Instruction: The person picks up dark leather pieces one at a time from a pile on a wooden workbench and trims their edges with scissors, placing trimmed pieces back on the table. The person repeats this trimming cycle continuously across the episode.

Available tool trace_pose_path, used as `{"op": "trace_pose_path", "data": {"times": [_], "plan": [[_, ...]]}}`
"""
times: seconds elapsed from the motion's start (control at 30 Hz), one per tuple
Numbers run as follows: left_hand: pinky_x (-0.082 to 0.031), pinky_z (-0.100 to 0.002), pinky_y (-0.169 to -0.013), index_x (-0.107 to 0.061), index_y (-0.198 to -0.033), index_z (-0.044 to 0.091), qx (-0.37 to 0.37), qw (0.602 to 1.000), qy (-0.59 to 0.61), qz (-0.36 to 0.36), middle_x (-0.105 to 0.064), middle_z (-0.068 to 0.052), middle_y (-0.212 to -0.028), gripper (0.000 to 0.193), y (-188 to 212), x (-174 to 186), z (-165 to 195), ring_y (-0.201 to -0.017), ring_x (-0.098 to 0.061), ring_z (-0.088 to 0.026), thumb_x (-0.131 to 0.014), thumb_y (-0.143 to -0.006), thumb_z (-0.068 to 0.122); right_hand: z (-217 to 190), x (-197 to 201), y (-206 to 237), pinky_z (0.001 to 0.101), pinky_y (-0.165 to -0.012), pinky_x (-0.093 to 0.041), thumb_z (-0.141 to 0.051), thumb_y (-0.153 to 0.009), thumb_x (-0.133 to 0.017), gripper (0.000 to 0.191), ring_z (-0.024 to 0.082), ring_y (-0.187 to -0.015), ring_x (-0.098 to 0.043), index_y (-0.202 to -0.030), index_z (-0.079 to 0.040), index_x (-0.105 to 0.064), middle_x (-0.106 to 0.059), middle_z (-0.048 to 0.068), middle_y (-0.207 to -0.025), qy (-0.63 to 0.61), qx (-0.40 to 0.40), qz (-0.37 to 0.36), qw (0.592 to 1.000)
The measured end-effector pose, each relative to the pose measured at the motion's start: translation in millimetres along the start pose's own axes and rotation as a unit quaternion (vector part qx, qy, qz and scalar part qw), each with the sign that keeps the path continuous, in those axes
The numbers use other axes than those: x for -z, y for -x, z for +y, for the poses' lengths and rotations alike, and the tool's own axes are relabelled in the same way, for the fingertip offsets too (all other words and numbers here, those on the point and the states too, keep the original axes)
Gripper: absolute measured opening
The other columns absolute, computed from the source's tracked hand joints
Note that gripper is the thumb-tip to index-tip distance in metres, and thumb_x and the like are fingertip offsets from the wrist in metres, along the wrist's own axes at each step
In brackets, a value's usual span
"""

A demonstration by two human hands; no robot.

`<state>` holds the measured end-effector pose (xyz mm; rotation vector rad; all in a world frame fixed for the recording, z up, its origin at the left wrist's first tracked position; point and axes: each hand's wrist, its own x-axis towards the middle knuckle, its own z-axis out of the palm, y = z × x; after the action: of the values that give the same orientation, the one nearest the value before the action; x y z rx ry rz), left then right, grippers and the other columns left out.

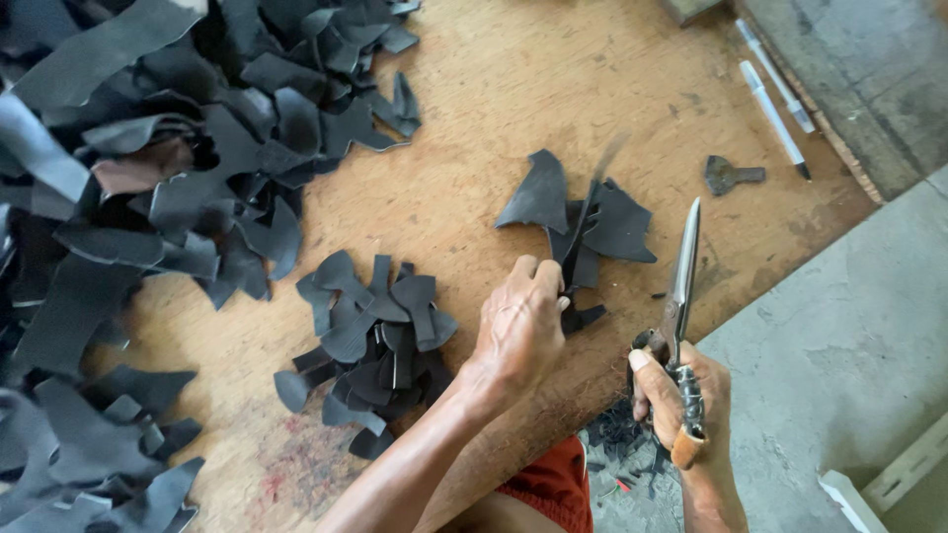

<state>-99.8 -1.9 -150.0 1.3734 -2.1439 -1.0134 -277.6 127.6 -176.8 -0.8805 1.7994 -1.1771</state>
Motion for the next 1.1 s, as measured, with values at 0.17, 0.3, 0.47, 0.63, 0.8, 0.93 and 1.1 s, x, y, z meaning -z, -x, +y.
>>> {"op": "trace_pose_path", "data": {"times": [0.17, 0.3, 0.47, 0.63, 0.8, 0.93, 1.1], "plan": [[-0.053, -0.043, -0.066, -0.055, -0.091, 0.0, -0.113, 0.985, 0.128, 0.004, -0.056, -0.017, -0.092, 0.011, 12.9, -3.0, -8.4, -0.082, -0.06, -0.031, -0.062, -0.087, -0.009, 4.2, 17.2, 0.8, 0.0314, -0.04, -0.046, -0.01, -0.089, -0.07, 0.013, 0.016, -0.045, -0.057, -0.084, 0.002, -0.066, -0.062, 0.01, -0.06, 0.053, -0.015, 0.077, 0.995], [-0.055, -0.04, -0.073, -0.062, -0.099, 0.003, -0.169, 0.964, 0.202, -0.047, -0.059, -0.013, -0.093, 0.017, 36.9, -24.0, -4.3, -0.086, -0.062, -0.028, -0.062, -0.085, -0.007, -8.7, 47.8, 11.6, 0.031, -0.047, -0.048, -0.008, -0.094, -0.067, 0.016, 0.017, -0.056, -0.059, -0.081, -0.001, -0.061, -0.059, 0.009, -0.068, -0.122, 0.053, 0.038, 0.99], [-0.053, -0.043, -0.069, -0.064, -0.102, -0.001, -0.183, 0.954, 0.159, -0.175, -0.061, -0.016, -0.093, 0.015, 55.2, -50.4, 20.1, -0.083, -0.063, -0.031, -0.069, -0.089, -0.002, -26.9, 56.2, 22.0, 0.0323, -0.05, -0.05, -0.009, -0.099, -0.06, 0.031, 0.02, -0.056, -0.058, -0.069, -0.002, -0.057, -0.057, 0.009, -0.059, -0.254, 0.108, -0.101, 0.956], [-0.057, -0.039, -0.067, -0.07, -0.112, 0.002, -0.261, 0.917, 0.233, -0.194, -0.068, -0.014, -0.093, 0.038, 42.7, -35.9, 17.6, -0.084, -0.068, -0.028, -0.075, -0.075, 0.005, -29.4, 32.8, 30.5, 0.031, -0.045, -0.047, -0.005, -0.093, -0.058, 0.012, 0.018, -0.051, -0.055, -0.083, 0.001, -0.057, -0.056, 0.01, -0.063, -0.184, 0.146, -0.029, 0.972], [-0.056, -0.033, -0.063, -0.067, -0.109, 0.002, -0.151, 0.982, 0.112, -0.022, -0.065, -0.014, -0.096, 0.026, -13.8, -9.6, 5.3, -0.082, -0.064, -0.023, -0.075, -0.086, 0.01, -18.5, 23.0, 24.5, 0.0299, -0.038, -0.049, -0.005, -0.091, -0.064, 0.012, 0.015, -0.044, -0.057, -0.083, 0.002, -0.063, -0.06, 0.009, -0.06, -0.114, 0.14, -0.012, 0.983], [-0.052, -0.04, -0.067, -0.06, -0.104, -0.003, -0.059, 0.971, -0.063, 0.225, -0.058, -0.021, -0.101, 0.037, -60.7, 2.8, -6.2, -0.087, -0.058, -0.03, -0.08, -0.083, 0.019, -8.1, 18.3, 20.6, 0.0322, -0.038, -0.049, -0.011, -0.086, -0.069, 0.015, 0.014, -0.04, -0.058, -0.078, 0.0, -0.063, -0.062, 0.008, -0.058, -0.004, 0.038, 0.014, 0.999], [-0.05, -0.051, -0.075, -0.054, -0.102, -0.002, -0.062, 0.968, -0.054, 0.238, -0.057, -0.023, -0.099, 0.05, -69.9, 1.3, -26.3, -0.09, -0.058, -0.039, -0.086, -0.07, 0.018, -7.0, 0.5, 15.1, 0.0314, -0.035, -0.046, -0.013, -0.084, -0.071, 0.016, 0.012, -0.035, -0.059, -0.074, -0.002, -0.066, -0.063, 0.004, -0.052, 0.061, 0.018, -0.007, 0.998]]}}
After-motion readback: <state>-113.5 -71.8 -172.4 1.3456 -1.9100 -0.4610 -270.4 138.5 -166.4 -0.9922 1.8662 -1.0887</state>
